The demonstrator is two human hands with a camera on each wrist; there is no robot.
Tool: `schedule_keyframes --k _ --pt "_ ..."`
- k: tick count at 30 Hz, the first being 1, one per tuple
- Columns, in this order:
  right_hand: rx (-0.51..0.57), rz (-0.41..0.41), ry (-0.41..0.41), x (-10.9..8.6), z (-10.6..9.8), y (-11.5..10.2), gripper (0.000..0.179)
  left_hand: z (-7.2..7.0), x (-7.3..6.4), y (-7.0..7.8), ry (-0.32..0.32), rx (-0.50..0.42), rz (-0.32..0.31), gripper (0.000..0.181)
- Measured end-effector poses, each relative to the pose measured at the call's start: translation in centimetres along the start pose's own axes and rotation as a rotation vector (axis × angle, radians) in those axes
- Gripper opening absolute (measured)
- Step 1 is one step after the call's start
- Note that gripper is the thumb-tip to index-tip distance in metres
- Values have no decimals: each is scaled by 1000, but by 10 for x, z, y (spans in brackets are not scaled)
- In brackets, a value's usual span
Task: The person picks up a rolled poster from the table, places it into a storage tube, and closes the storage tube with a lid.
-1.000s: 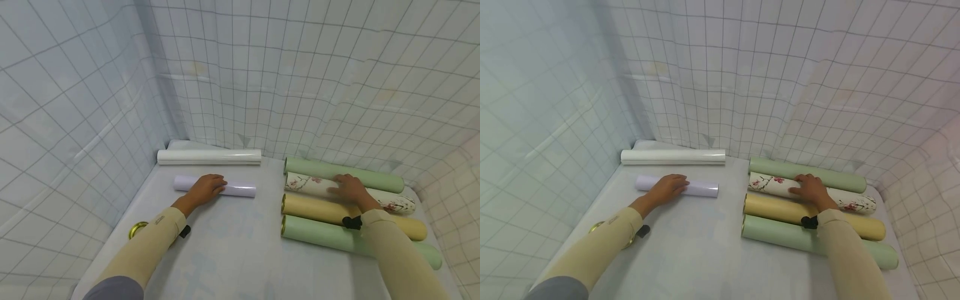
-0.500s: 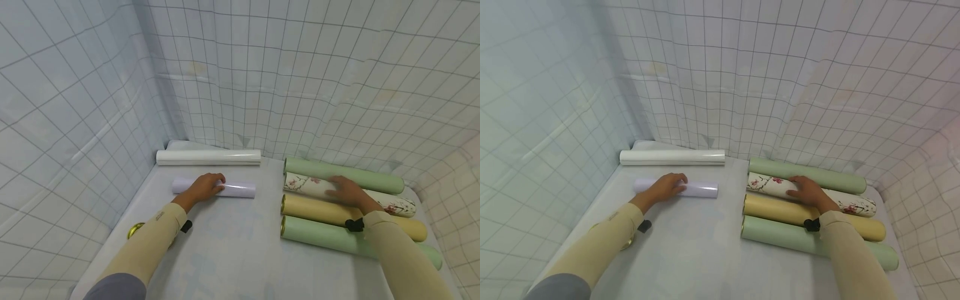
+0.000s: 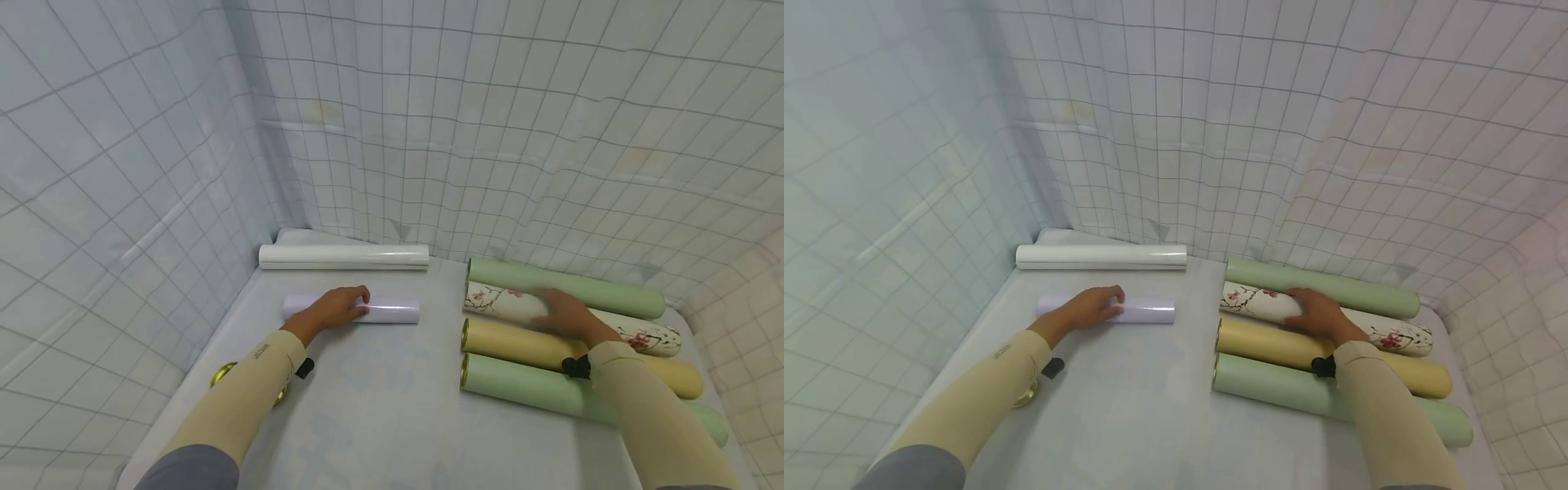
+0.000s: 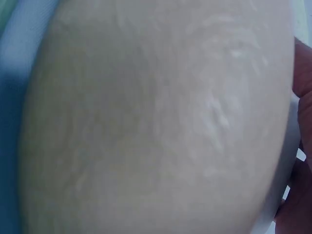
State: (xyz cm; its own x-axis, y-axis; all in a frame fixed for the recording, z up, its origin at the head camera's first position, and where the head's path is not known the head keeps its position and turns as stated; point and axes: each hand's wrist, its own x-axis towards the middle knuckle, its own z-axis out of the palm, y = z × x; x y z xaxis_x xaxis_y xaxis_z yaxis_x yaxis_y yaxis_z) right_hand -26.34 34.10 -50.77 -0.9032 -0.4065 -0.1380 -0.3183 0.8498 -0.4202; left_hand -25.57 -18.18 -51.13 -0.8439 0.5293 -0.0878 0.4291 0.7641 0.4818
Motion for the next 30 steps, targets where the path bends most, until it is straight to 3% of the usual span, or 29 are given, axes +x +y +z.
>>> schedule_keyframes --k 12,22,30 --pt "-22 -79 -12 3 0 -7 75 8 -6 -4 128 25 66 23" --pt "5 13 31 -6 -19 -23 86 5 -13 -4 128 70 126 31" --pt "-141 -68 49 -15 -28 -28 79 4 -29 -1 176 62 151 32"
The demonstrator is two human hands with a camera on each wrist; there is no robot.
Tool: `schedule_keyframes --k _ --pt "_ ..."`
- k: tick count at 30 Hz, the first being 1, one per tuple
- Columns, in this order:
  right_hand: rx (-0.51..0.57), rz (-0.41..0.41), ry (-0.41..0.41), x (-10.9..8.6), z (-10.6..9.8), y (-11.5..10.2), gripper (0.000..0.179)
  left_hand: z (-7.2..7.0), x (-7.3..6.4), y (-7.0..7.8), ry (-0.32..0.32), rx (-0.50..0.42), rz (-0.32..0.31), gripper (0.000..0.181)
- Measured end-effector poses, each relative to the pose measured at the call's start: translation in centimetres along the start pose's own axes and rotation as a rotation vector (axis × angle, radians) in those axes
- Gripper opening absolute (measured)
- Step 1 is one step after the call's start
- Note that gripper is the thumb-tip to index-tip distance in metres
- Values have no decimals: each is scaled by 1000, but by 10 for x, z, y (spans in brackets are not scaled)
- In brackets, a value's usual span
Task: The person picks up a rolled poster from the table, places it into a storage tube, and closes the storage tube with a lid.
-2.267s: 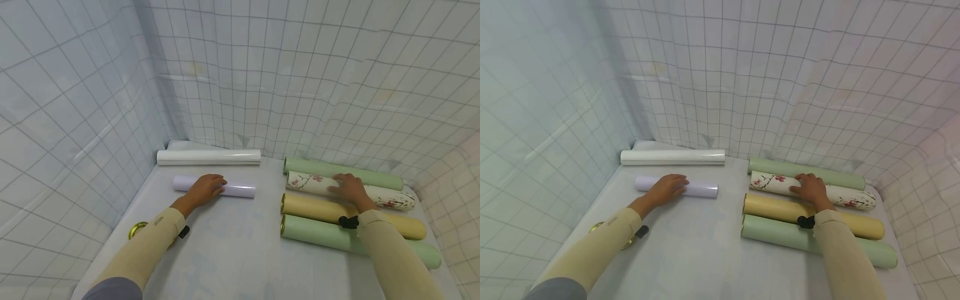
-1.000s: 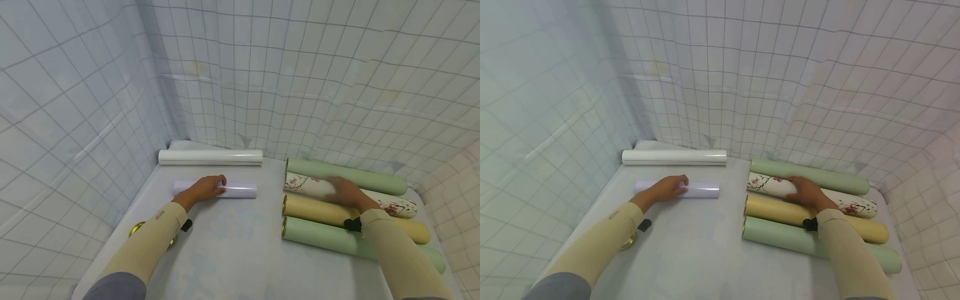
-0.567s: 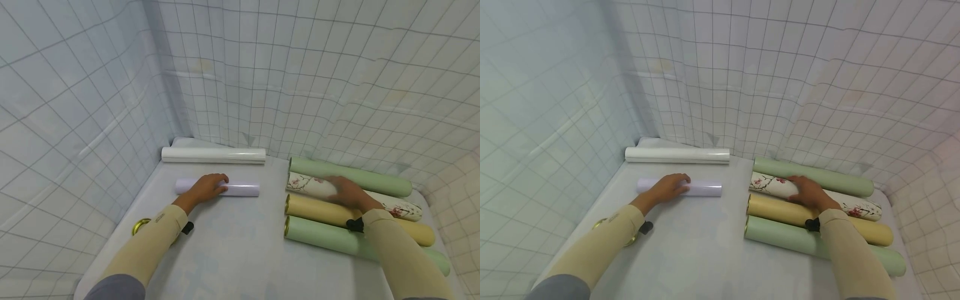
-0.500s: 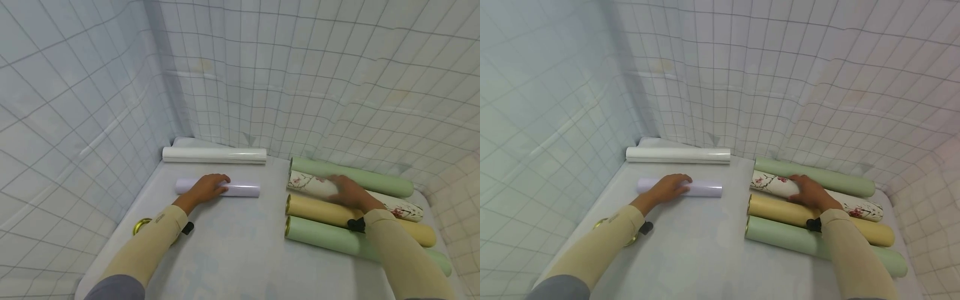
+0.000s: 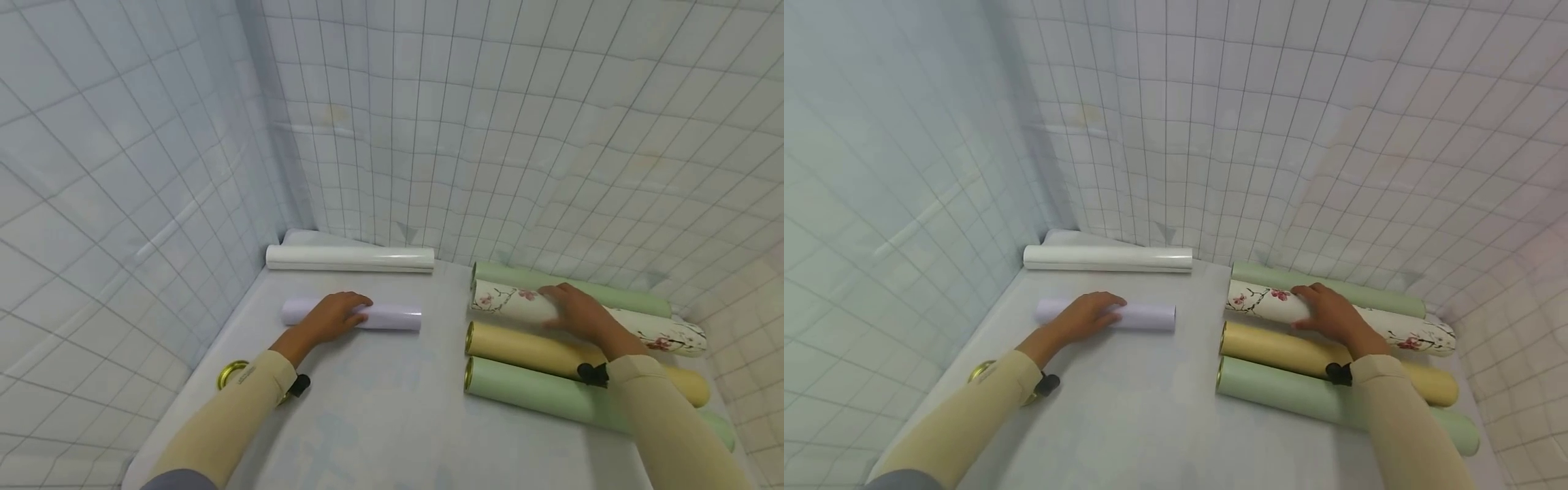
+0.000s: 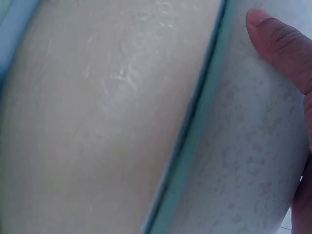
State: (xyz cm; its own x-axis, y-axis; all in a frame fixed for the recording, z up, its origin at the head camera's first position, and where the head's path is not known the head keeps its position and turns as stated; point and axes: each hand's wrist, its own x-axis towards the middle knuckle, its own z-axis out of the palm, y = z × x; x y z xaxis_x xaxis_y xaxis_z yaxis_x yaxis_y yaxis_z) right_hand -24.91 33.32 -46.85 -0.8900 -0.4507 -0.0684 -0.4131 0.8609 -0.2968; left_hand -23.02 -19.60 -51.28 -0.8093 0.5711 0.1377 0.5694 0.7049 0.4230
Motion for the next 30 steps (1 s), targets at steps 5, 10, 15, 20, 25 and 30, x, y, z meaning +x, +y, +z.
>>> schedule_keyframes --k 5,10,15,20,25,30 --pt "-46 -27 57 -15 -9 -7 78 -4 -6 4 54 -29 -7 32" --pt "-84 -65 136 -33 -17 -18 75 -9 -10 7 129 -38 54 30" --pt "-106 -103 233 -59 -20 -34 74 -17 -18 15 221 6 128 28" --pt "-123 -121 344 -90 -16 -46 75 -24 -34 27 263 28 150 29" --pt "-134 -114 435 -116 -9 -60 77 -29 -46 36 320 56 219 32" --pt "-119 -132 557 -131 6 -75 79 -34 -51 45 371 26 247 37"
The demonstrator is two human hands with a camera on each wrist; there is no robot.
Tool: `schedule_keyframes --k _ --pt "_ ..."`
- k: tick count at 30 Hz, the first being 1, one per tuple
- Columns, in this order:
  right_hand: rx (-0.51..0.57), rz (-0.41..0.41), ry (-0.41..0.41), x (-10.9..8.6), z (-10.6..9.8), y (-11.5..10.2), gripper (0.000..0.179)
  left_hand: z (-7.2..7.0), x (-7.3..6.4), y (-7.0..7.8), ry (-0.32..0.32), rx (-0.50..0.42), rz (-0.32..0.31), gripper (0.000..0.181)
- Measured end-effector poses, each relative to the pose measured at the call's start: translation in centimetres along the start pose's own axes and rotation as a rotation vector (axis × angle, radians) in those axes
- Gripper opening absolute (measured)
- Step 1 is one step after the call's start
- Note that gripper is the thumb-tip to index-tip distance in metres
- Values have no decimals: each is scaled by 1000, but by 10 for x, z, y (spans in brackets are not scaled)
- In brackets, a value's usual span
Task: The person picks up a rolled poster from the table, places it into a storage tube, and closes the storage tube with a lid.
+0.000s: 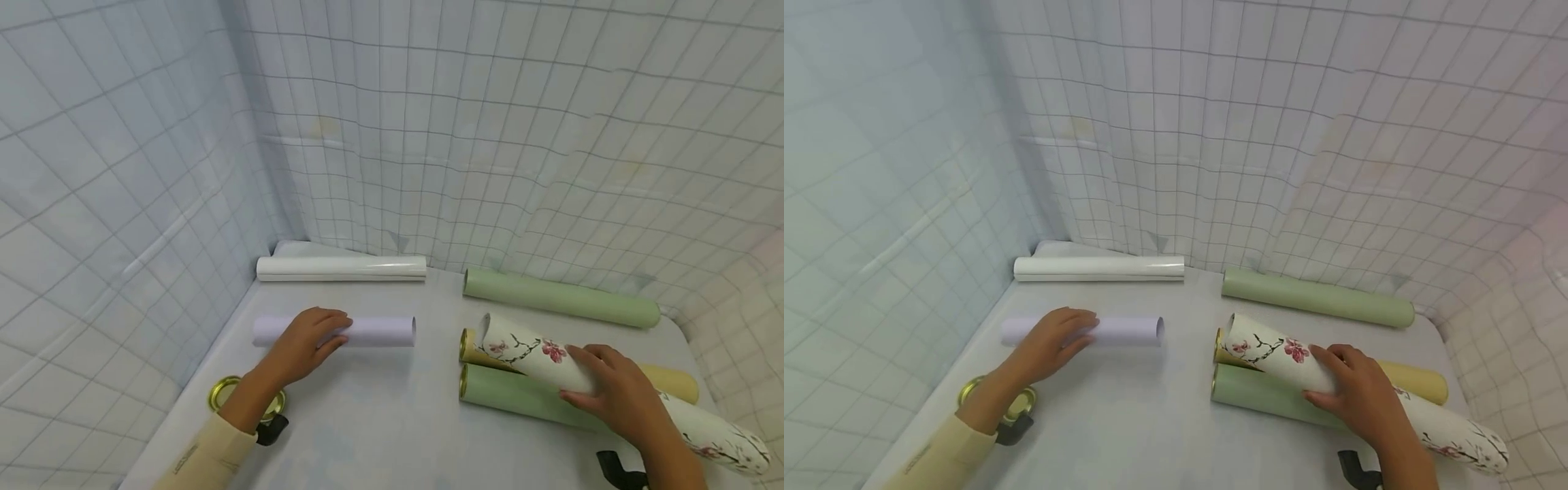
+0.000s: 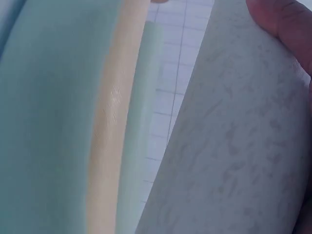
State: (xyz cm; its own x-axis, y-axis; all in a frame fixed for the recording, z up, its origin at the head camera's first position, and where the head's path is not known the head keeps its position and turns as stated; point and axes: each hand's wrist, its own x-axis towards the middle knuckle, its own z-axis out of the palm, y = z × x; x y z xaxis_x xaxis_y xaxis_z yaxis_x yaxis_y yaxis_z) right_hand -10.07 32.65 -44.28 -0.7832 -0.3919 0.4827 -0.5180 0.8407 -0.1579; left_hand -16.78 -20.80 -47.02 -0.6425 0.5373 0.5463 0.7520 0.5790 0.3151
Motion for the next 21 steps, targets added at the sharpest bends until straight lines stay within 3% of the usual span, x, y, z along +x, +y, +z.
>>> schedule_keyframes --k 6,14,21 --pt "53 -12 68 -9 15 -14 75 -7 0 12 30 -77 -36 42" --pt "88 -23 108 -14 38 -23 75 -8 0 19 14 -65 -14 42" --pt "112 -28 73 -15 51 -31 71 -9 1 25 4 -50 -3 41"
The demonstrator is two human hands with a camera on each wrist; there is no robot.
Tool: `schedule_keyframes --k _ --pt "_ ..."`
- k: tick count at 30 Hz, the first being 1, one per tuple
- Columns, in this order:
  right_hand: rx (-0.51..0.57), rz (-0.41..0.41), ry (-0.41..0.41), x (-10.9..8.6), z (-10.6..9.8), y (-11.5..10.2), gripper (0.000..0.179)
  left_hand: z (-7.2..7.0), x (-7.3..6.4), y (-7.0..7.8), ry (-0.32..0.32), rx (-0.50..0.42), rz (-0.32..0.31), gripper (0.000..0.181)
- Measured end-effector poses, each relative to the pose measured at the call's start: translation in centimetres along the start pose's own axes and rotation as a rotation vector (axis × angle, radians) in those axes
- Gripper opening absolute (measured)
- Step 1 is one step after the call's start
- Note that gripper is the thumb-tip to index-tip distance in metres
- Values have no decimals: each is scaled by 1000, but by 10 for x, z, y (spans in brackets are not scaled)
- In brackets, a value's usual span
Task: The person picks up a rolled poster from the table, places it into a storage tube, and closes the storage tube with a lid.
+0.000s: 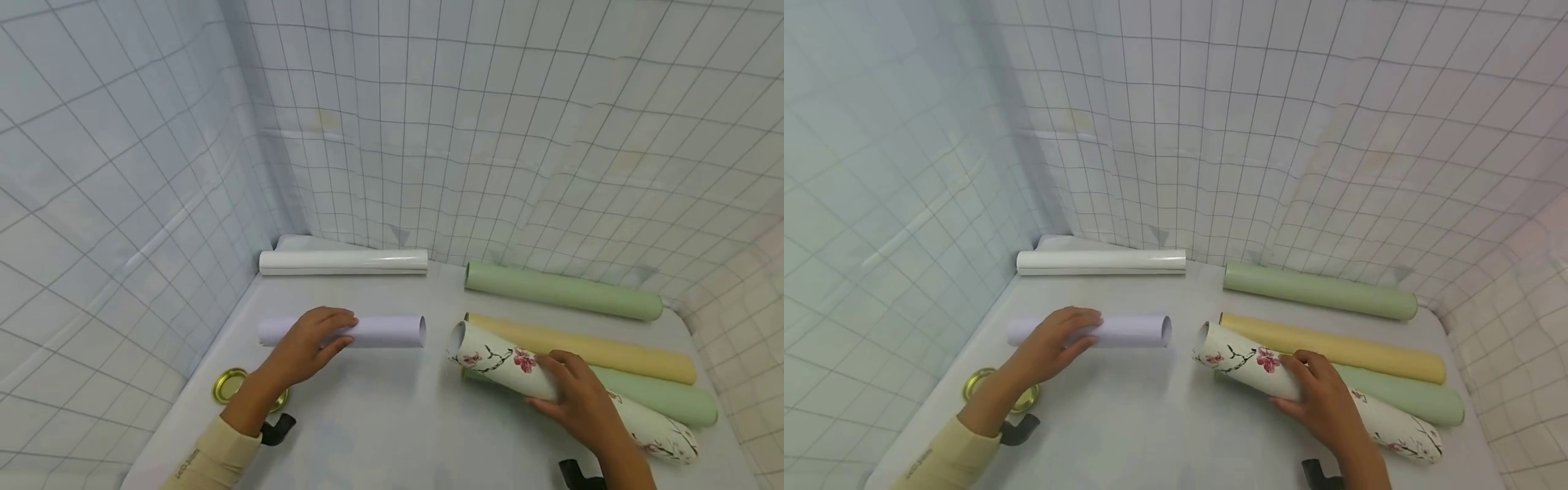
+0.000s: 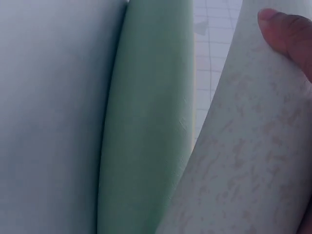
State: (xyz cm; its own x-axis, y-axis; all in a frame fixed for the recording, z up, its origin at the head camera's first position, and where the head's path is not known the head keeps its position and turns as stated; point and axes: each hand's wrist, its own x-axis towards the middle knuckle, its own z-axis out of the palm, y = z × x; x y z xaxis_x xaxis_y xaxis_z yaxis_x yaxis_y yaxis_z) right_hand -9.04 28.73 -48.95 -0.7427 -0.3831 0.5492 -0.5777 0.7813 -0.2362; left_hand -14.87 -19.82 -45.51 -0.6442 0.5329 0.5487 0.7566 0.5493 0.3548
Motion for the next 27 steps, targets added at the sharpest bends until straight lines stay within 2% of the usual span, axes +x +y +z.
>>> schedule_keyframes --k 3,7,13,19,27 --pt "12 2 -55 2 4 -4 70 0 0 1 -9 8 1 40" --pt "26 -16 -96 4 11 -8 80 0 0 2 -8 23 21 40" --pt "16 -71 -26 4 20 -13 67 1 3 5 -2 40 84 38" --pt "16 -107 57 5 22 -17 66 2 4 8 5 53 140 36" --pt "5 -78 53 1 23 -19 68 5 5 11 -12 69 156 27"
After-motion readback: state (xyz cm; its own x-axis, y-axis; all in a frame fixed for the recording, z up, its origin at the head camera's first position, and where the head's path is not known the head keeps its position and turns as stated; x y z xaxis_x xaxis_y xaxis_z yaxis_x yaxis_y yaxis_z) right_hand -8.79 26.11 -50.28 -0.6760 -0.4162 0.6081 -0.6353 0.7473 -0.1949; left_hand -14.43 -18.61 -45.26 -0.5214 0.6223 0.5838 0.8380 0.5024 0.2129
